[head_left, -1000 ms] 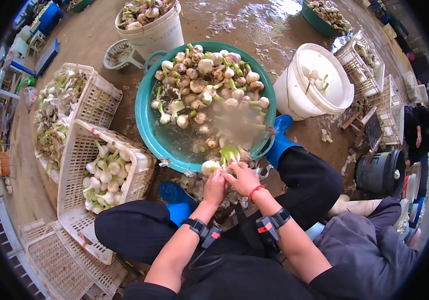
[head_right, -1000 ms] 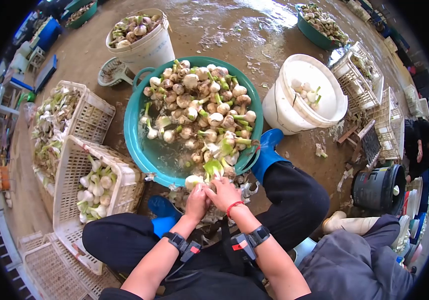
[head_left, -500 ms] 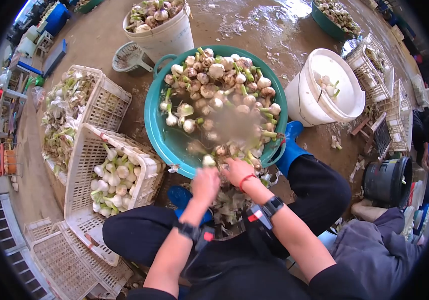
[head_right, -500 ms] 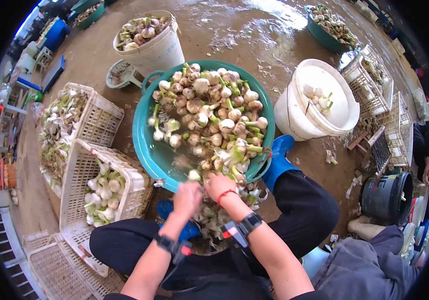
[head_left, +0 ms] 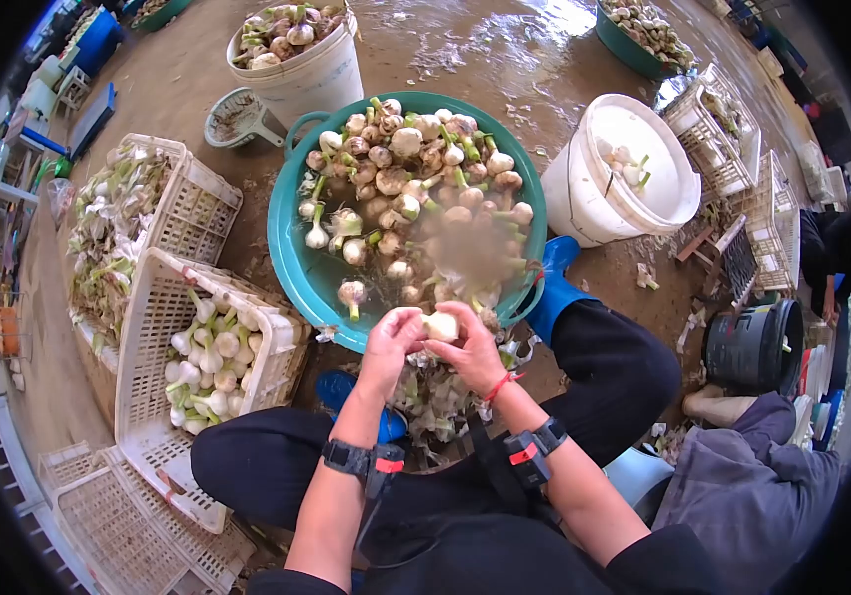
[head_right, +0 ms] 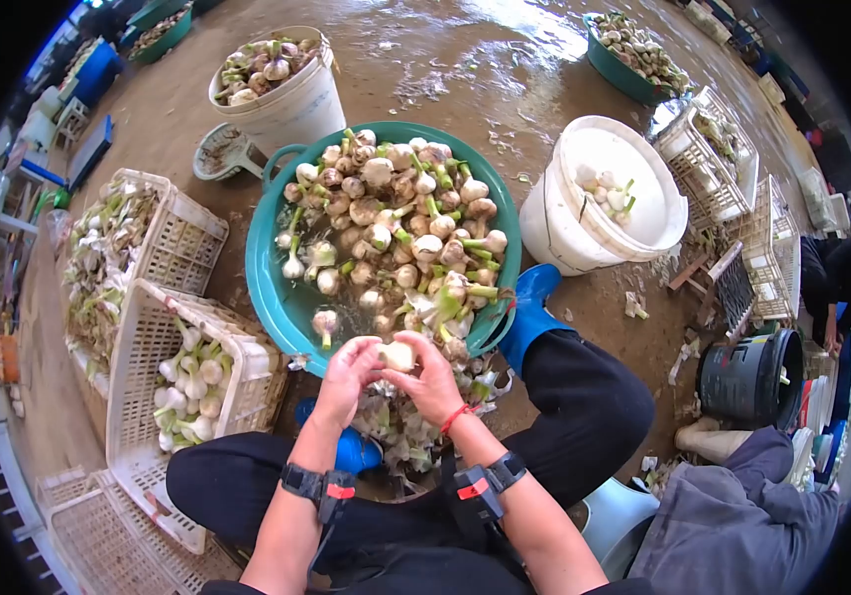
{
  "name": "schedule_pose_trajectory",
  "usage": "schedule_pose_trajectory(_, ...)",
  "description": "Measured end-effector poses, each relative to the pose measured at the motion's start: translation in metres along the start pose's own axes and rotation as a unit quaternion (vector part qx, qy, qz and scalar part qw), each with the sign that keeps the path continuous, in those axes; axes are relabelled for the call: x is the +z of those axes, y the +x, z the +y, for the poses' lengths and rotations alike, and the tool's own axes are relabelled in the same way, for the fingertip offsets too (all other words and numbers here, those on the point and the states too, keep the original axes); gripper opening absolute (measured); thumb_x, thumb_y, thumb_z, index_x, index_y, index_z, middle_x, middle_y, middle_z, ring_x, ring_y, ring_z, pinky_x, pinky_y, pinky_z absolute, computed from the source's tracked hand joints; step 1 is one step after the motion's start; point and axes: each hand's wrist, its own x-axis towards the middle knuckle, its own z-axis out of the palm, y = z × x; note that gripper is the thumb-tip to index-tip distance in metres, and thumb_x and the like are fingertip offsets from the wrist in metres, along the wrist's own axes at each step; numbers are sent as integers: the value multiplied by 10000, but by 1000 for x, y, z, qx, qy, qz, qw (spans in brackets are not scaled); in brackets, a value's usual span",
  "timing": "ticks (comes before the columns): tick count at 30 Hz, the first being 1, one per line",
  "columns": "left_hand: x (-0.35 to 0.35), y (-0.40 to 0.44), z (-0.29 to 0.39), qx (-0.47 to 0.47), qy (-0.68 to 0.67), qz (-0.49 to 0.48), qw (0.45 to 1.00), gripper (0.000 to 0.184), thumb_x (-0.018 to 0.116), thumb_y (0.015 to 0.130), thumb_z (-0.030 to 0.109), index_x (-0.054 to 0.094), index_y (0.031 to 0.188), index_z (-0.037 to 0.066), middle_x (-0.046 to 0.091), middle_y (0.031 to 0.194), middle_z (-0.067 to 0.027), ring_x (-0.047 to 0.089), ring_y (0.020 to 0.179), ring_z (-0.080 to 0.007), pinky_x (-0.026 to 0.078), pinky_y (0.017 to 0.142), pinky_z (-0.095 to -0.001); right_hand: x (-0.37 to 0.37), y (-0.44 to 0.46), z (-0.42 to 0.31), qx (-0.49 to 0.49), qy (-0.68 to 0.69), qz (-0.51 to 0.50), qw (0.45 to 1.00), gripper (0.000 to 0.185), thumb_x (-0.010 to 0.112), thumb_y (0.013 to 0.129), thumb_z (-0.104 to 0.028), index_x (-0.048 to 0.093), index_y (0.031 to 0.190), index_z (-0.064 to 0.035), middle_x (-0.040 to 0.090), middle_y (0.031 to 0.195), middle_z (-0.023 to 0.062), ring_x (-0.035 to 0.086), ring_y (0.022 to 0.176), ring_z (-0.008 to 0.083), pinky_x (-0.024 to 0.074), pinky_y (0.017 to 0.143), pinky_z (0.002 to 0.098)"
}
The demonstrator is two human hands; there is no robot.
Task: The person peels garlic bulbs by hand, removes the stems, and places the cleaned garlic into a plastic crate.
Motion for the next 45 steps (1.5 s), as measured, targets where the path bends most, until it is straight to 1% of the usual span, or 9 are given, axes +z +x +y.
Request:
schedule_pose_trajectory(8,19,-31,10,99,39,74,992,159,564,807,14,625,931,-64,635,817,-50,585,680,-86,501,605,-222,-2,-25,-29,-278,-301,72,909,513,791,615,-177,555,1052,-49,585,1037,134,583,923,262,486,761,313)
schedule_pose_trajectory(11,13,-31,13,103,30,75,991,133,566,797,19,628,894,-50,623,752,-42,574,616,-71,496,548,-203,-4,-29,-38,-215,-263,47,939,448,760,681,-191,562,1052,-39,593,1037,107,592,914,217,491,746,294)
schedule_pose_trajectory(14,10,-38,27,-42,-84,-7,996,62,575,810,61,597,860,32,562,669,-1,526,542,-44,483,507,-164,-14,-29,-39,185,275,-85,939,385,564,880,-261,504,1165,-9,574,983,31,567,814,77,482,657,218)
schedule_pose_trajectory(19,26,-49,30,2,-47,-8,999,157,591,800,51,448,763,105,496,645,28,484,530,-44,390,413,-153,-17,-30,-31,91,136,-116,980,417,470,914,-361,490,1158,-23,574,929,28,518,629,74,450,577,197)
schedule_pose_trajectory(21,26,-54,38,-5,-125,-134,983,190,598,787,27,432,741,109,490,638,24,473,548,-49,357,416,-159,-31,-24,-38,204,349,-324,855,466,351,930,-468,455,1119,-55,566,919,31,524,646,101,435,570,200)
schedule_pose_trajectory(25,21,-41,14,161,64,-8,985,224,578,718,-37,411,699,113,473,621,22,411,479,-56,329,400,-161,-8,-37,-53,242,161,-65,955,408,410,920,-434,501,1020,-49,560,886,15,537,660,90,447,536,204)
schedule_pose_trajectory(30,14,-48,34,-9,-179,-129,975,175,541,697,-2,412,714,114,457,595,31,380,400,-37,234,302,-163,-16,-37,-52,12,89,-117,989,397,693,767,-160,522,1092,-8,582,925,-4,551,802,59,466,652,208)
schedule_pose_trajectory(37,23,-43,34,55,-155,-10,986,155,538,789,20,422,762,118,532,727,8,514,572,-58,407,477,-159,-21,-40,-52,147,360,-274,880,564,658,761,-122,397,1255,-50,511,894,-8,465,711,39,363,542,198)
schedule_pose_trajectory(45,24,-36,5,121,37,42,991,187,619,785,25,446,763,89,521,688,27,477,589,-30,396,519,-169,-17,-28,-39,-4,275,-44,960,254,515,875,-205,541,1042,-16,560,1032,79,549,895,115,455,731,253)
